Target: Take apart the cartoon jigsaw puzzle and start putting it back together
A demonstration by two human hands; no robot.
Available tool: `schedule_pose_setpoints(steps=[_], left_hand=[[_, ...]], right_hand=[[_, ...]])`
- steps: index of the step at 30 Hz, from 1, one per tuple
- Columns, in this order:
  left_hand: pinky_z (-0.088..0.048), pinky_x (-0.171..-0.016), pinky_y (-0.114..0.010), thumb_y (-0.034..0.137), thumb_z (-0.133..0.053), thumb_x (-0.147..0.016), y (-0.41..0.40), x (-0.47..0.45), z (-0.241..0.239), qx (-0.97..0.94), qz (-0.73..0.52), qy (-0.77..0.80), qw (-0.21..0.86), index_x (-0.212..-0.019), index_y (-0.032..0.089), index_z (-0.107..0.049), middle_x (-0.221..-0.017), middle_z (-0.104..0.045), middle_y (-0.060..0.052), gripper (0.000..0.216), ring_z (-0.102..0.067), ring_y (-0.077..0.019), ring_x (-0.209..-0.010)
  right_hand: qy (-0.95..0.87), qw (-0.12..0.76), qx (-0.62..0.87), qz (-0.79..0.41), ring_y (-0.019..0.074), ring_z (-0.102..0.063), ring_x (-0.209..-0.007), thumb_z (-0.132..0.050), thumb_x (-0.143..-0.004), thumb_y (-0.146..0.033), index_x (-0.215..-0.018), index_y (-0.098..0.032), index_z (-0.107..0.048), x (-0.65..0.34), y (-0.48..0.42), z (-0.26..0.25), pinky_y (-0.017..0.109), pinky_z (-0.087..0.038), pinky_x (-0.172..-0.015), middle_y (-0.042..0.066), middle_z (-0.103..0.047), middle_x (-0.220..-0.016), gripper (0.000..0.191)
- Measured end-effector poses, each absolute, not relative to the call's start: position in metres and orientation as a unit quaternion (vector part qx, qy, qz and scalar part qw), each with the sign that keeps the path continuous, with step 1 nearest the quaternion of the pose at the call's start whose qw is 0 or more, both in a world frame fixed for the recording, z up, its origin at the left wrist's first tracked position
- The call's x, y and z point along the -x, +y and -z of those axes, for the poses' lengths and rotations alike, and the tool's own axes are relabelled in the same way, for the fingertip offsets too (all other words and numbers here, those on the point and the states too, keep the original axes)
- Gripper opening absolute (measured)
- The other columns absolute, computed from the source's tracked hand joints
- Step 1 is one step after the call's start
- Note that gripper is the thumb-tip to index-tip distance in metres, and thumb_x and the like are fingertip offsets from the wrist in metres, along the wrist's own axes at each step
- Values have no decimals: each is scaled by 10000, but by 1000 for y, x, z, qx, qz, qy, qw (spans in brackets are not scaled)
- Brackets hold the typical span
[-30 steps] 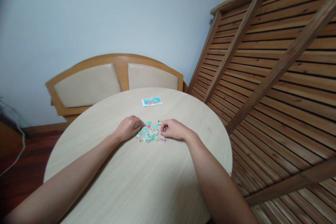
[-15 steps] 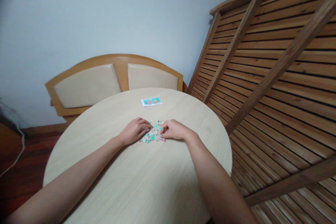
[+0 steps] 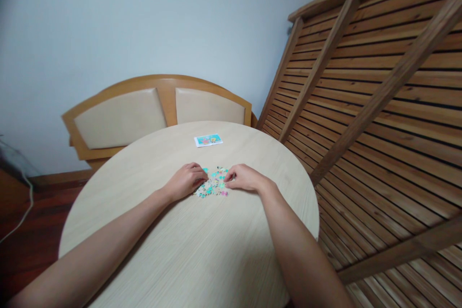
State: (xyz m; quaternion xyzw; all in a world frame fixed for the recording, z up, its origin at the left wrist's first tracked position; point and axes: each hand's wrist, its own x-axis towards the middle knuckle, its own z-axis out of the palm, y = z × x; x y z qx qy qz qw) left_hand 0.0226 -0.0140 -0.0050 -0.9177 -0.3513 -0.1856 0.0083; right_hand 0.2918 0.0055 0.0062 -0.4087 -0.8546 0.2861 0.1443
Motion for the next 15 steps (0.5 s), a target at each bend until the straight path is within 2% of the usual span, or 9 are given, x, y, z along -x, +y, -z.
schedule_pose_setpoints(steps=[7, 10, 15], left_hand=[[-460, -885, -370, 251, -493, -996, -13, -24, 9, 909, 195, -368, 20, -1003, 228, -702, -968, -715, -82, 211, -603, -240, -986], [-471, -868, -367, 222, -506, -984, -13, -23, 8, 903, 200, -381, 28, -1007, 218, -690, -973, -716, -79, 185, -603, -241, -967], [-489, -833, -368, 193, -507, -960, -8, -14, 8, 871, 241, -428, 24, -1009, 196, -669, -983, -712, -84, 169, -604, -248, -941]], right_hand=[[-848, 159, 409, -297, 159, -615, -691, -625, -788, -277, -911, -155, -783, -290, 4, -7, 239, -419, -634, 23, -744, -781, 234], [-837, 180, 416, -305, 157, -613, -694, -634, -792, -275, -972, -147, -765, -290, 4, -7, 238, -425, -630, 32, -727, -782, 257], [-844, 171, 410, -301, 161, -627, -714, -616, -805, -262, -936, -155, -772, -291, 5, -6, 244, -436, -650, 39, -741, -802, 230]])
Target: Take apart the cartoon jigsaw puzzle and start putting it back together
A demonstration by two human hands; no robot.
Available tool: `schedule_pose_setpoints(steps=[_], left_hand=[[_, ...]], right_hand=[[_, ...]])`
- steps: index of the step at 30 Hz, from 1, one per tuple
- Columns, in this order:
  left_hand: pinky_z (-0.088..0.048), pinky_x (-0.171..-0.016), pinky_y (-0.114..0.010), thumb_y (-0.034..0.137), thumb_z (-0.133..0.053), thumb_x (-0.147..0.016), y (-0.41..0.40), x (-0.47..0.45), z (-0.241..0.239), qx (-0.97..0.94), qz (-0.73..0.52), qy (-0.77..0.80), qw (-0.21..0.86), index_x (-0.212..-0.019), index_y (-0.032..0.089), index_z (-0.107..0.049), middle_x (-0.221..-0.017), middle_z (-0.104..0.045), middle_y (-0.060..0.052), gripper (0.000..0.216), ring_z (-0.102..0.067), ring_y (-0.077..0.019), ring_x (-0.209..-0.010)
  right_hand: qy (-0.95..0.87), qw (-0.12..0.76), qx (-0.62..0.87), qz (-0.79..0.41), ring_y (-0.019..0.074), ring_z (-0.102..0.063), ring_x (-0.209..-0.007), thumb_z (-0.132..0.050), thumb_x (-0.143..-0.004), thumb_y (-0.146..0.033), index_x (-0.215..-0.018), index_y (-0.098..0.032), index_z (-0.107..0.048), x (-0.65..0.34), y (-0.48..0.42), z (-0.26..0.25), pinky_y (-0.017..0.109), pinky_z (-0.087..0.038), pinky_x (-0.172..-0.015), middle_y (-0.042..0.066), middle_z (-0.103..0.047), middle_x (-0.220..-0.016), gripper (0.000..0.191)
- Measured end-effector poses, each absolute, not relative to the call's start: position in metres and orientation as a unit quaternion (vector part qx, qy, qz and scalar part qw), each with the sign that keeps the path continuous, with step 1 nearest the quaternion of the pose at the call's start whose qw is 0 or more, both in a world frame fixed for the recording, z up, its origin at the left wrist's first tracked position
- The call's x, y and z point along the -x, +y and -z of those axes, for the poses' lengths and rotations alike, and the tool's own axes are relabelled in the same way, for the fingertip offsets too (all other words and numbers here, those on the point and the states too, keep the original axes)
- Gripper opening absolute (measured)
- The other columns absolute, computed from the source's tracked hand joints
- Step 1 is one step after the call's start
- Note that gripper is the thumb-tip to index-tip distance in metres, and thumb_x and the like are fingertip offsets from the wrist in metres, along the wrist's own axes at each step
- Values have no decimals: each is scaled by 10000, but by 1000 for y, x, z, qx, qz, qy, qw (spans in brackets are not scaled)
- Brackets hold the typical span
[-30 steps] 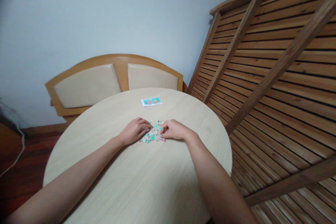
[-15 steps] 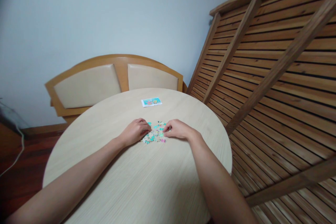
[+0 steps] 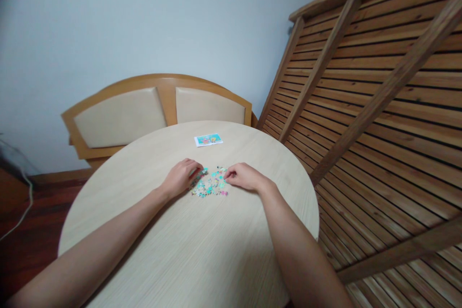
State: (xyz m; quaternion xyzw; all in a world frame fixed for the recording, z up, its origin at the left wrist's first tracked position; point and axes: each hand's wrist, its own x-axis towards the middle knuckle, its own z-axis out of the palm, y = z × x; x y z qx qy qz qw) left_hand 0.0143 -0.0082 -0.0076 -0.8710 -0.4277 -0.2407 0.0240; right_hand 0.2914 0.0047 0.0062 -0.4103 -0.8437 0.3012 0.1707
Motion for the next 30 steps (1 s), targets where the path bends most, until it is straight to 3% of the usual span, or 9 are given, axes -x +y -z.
schedule_pose_setpoints(steps=[8, 11, 14, 20, 27, 30], left_hand=[[-500, -813, -368, 202, -508, -917, 6, 3, 16, 819, 271, -506, 4, -944, 211, -698, -947, -733, -68, 193, -628, -261, -909], [-504, -801, -359, 213, -514, -916, 6, -1, 16, 814, 273, -513, 4, -939, 215, -706, -948, -736, -68, 193, -635, -259, -905], [-505, -790, -350, 242, -515, -932, 7, -6, 16, 800, 273, -534, 8, -955, 210, -712, -931, -735, -78, 201, -642, -261, -901], [-494, -842, -338, 261, -531, -940, 10, -7, 17, 792, 256, -555, 9, -971, 209, -723, -953, -737, -71, 202, -630, -263, -967], [-480, -914, -373, 295, -529, -959, 5, -13, 16, 827, 272, -492, -3, -985, 198, -745, -1019, -735, -71, 238, -615, -259, -997], [-478, -912, -375, 318, -571, -946, 0, -20, 17, 840, 279, -465, -12, -987, 199, -748, -997, -741, -66, 218, -619, -248, -981]], right_hand=[[-859, 178, 415, -240, 174, -644, -754, -626, -810, -216, -930, -157, -782, -286, 2, -10, 266, -461, -698, 64, -750, -867, 206], [-881, 217, 386, -166, 204, -647, -904, -591, -886, -255, -1016, -172, -764, -272, -1, -9, 318, -467, -852, 91, -743, -999, 232], [-892, 239, 365, -121, 239, -595, -1120, -539, -947, -276, -1228, -181, -679, -253, -5, -4, 383, -418, -1007, 120, -695, -1207, 328], [-906, 189, 362, -111, 274, -464, -1325, -382, -1026, -342, -1367, -237, -578, -233, -5, 9, 475, -350, -1107, 78, -611, -1376, 407], [-890, 209, 389, -117, 257, -449, -1358, -432, -998, -283, -1420, -198, -523, -244, 3, 17, 444, -352, -1134, 105, -575, -1416, 441], [-881, 238, 391, -121, 241, -509, -1297, -494, -967, -247, -1358, -164, -578, -243, 3, 15, 408, -389, -1108, 122, -623, -1347, 408]])
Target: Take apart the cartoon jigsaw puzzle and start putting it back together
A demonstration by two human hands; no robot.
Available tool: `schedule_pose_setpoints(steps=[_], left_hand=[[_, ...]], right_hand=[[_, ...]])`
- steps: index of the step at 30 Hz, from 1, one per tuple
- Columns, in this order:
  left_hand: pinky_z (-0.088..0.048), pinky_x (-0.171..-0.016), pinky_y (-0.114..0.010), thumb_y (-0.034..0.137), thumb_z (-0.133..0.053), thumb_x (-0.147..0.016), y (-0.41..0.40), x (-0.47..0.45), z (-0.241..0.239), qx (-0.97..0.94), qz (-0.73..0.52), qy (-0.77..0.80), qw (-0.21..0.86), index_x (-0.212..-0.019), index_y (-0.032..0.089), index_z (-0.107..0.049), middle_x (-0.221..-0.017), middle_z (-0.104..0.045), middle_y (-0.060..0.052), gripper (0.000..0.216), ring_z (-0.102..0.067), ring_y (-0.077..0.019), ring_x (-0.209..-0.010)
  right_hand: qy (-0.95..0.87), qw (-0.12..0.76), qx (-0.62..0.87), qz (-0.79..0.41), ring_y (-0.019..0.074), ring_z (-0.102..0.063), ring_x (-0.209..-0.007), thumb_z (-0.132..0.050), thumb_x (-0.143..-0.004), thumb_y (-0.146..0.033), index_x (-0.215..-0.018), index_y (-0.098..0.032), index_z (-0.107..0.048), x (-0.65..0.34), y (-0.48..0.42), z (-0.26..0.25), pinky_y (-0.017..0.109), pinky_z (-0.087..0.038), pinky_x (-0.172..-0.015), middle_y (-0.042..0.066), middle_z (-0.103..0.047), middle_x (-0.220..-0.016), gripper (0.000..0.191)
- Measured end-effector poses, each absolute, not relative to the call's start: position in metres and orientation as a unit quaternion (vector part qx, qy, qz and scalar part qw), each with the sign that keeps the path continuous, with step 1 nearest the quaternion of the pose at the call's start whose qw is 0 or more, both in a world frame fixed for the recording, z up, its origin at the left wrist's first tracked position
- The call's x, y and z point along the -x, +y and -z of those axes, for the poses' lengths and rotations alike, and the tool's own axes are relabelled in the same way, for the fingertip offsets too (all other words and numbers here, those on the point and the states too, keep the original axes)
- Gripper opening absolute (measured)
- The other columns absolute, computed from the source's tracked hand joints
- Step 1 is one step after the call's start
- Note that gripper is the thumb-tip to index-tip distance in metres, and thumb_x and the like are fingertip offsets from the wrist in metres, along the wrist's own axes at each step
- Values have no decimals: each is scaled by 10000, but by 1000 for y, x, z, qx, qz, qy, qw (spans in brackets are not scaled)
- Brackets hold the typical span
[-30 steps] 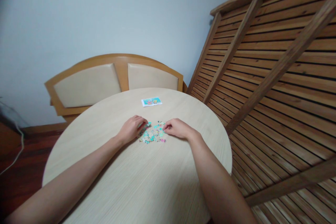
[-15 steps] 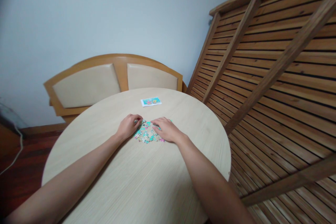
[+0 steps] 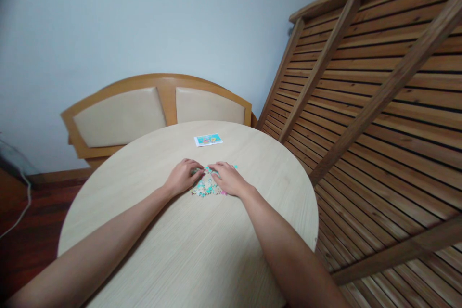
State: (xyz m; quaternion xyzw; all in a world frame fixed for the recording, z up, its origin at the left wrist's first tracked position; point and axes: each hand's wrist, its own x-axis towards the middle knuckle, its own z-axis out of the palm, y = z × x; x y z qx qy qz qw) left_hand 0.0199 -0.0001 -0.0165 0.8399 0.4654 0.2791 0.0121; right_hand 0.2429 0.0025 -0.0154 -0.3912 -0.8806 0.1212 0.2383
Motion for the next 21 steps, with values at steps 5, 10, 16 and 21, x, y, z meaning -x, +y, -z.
schedule_pose_setpoints(steps=[5, 10, 16, 21], left_hand=[[-469, -893, -365, 318, -631, -917, -4, -26, 17, -854, -273, 443, 21, -921, 212, -756, -957, -749, -48, 164, -618, -239, -959], [-467, -876, -357, 274, -638, -910, -3, -26, 15, -858, -261, 441, 27, -895, 214, -751, -937, -755, -34, 130, -614, -236, -935], [-483, -844, -358, 247, -558, -941, -4, -29, 12, -861, -241, 449, -9, -898, 182, -720, -905, -741, -67, 180, -613, -241, -921], [-483, -857, -363, 199, -579, -897, -8, -30, 7, -865, -231, 444, -41, -867, 182, -694, -885, -724, -68, 120, -608, -240, -922]], right_hand=[[-867, 281, 398, -109, 230, -610, -1148, -647, -887, -271, -1195, -193, -682, -237, 2, 14, 375, -456, -1013, 92, -705, -1192, 319], [-859, 300, 399, -114, 214, -647, -1072, -680, -860, -229, -1116, -198, -710, -234, 3, 15, 345, -474, -954, 64, -747, -1091, 260], [-856, 295, 413, -100, 212, -653, -1054, -681, -845, -183, -1105, -205, -713, -233, 4, 16, 347, -468, -946, 58, -753, -1080, 262], [-857, 287, 420, -83, 208, -652, -1016, -663, -863, -180, -1066, -222, -727, -233, 5, 17, 342, -457, -920, 46, -758, -1029, 217]])
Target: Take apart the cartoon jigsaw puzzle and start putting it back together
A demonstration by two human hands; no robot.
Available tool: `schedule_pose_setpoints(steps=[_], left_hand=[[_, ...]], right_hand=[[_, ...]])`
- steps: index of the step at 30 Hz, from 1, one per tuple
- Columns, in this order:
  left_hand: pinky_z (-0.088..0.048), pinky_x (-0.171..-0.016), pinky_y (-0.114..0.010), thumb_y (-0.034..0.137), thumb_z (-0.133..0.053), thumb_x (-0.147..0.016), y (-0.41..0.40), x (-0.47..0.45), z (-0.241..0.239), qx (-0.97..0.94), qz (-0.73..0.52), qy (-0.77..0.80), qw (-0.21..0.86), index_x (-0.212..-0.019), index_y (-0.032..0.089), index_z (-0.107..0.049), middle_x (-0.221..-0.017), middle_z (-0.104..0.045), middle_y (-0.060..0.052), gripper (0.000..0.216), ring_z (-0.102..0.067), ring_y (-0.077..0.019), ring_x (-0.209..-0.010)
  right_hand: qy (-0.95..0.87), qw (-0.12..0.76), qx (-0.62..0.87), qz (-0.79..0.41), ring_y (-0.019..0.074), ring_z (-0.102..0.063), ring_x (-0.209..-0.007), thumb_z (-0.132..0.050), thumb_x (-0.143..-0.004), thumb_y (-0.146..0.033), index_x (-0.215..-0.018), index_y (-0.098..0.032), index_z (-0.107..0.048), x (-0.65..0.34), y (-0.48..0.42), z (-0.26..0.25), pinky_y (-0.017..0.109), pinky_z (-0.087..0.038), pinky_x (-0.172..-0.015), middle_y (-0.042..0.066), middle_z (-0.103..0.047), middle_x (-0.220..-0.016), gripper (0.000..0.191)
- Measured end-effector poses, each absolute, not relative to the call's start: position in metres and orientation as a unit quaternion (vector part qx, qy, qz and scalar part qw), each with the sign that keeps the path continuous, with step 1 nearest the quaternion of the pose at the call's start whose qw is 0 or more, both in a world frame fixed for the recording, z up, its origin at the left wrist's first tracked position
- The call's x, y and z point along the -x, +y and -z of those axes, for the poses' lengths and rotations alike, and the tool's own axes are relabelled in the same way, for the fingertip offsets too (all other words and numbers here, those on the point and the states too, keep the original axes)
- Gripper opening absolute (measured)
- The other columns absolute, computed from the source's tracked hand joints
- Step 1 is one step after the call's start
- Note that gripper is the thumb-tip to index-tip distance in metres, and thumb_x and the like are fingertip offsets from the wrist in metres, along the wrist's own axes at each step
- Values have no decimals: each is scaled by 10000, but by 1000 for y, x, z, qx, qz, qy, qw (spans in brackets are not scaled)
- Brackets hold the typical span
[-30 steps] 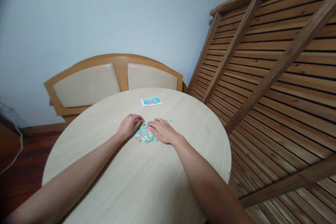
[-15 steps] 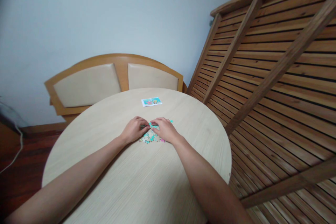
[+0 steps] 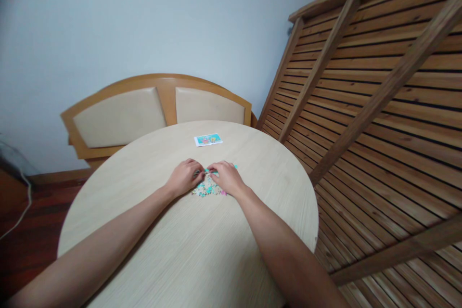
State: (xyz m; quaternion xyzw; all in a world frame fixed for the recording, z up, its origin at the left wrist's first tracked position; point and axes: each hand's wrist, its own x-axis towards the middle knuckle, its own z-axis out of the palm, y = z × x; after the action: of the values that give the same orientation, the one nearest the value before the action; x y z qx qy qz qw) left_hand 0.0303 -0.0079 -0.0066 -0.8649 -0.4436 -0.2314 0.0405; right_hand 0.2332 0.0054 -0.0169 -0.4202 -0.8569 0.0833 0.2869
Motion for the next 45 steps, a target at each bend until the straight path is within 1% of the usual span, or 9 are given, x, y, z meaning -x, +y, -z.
schedule_pose_setpoints(steps=[5, 10, 14, 17, 25, 29, 34, 39, 45], left_hand=[[-481, -829, -357, 209, -589, -885, -14, -28, -1, 879, 220, -414, 84, -855, 181, -684, -878, -706, -72, 103, -596, -242, -926], [-478, -836, -353, 240, -582, -891, -17, -25, -4, 897, 203, -382, 88, -869, 185, -685, -890, -702, -70, 119, -597, -237, -936], [-482, -841, -352, 231, -579, -883, -15, -23, -1, 905, 192, -371, 77, -870, 193, -691, -882, -705, -68, 119, -603, -234, -926], [-480, -835, -353, 223, -577, -882, -13, -21, 3, 908, 195, -366, 59, -865, 204, -699, -869, -713, -62, 125, -605, -237, -929], [-471, -859, -338, 280, -531, -972, -11, -20, 6, 915, 198, -351, 6, -938, 222, -723, -910, -736, -47, 204, -611, -222, -942], [-479, -836, -325, 279, -524, -981, -13, -20, 5, 916, 200, -349, -8, -974, 220, -724, -925, -737, -47, 209, -619, -219, -953], [-485, -852, -321, 271, -521, -979, -13, -17, 6, 909, 216, -355, -25, -999, 221, -724, -951, -736, -50, 210, -635, -210, -953], [-488, -888, -336, 281, -525, -969, -12, -11, 4, 902, 233, -360, -50, -992, 222, -728, -972, -741, -54, 212, -644, -207, -957], [-466, -951, -352, 322, -555, -959, -16, -8, 1, 918, 238, -303, -97, -1069, 225, -710, -1030, -734, -57, 213, -643, -206, -1004]], right_hand=[[-862, 279, 417, -75, 207, -635, -1010, -638, -887, -198, -1024, -222, -749, -233, 4, 16, 330, -449, -910, 45, -756, -1010, 177], [-870, 262, 411, -71, 206, -618, -999, -648, -908, -304, -973, -212, -770, -233, 5, 17, 328, -438, -918, 61, -751, -992, 166], [-866, 262, 419, -74, 213, -609, -1010, -668, -895, -319, -944, -211, -776, -234, 5, 16, 337, -432, -926, 63, -748, -986, 161], [-863, 255, 431, -65, 228, -606, -1012, -660, -893, -307, -930, -222, -780, -234, 2, 13, 349, -435, -901, 54, -754, -967, 152], [-853, 232, 465, -54, 241, -599, -1024, -686, -864, -342, -905, -249, -788, -239, -2, 5, 353, -432, -881, 49, -760, -961, 144], [-855, 217, 468, -45, 240, -608, -990, -666, -871, -303, -911, -245, -792, -240, -3, 2, 348, -434, -874, 58, -759, -921, 145], [-850, 231, 473, -31, 232, -619, -968, -578, -933, -284, -908, -217, -772, -240, -1, 4, 343, -438, -875, 70, -754, -918, 207], [-830, 271, 484, -55, 193, -624, -960, -575, -928, -190, -1031, -204, -706, -243, 5, 10, 308, -445, -876, 56, -733, -960, 167], [-834, 289, 465, -63, 199, -612, -976, -583, -938, -220, -972, -224, -715, -243, 9, 18, 321, -448, -882, 43, -732, -956, 137]])
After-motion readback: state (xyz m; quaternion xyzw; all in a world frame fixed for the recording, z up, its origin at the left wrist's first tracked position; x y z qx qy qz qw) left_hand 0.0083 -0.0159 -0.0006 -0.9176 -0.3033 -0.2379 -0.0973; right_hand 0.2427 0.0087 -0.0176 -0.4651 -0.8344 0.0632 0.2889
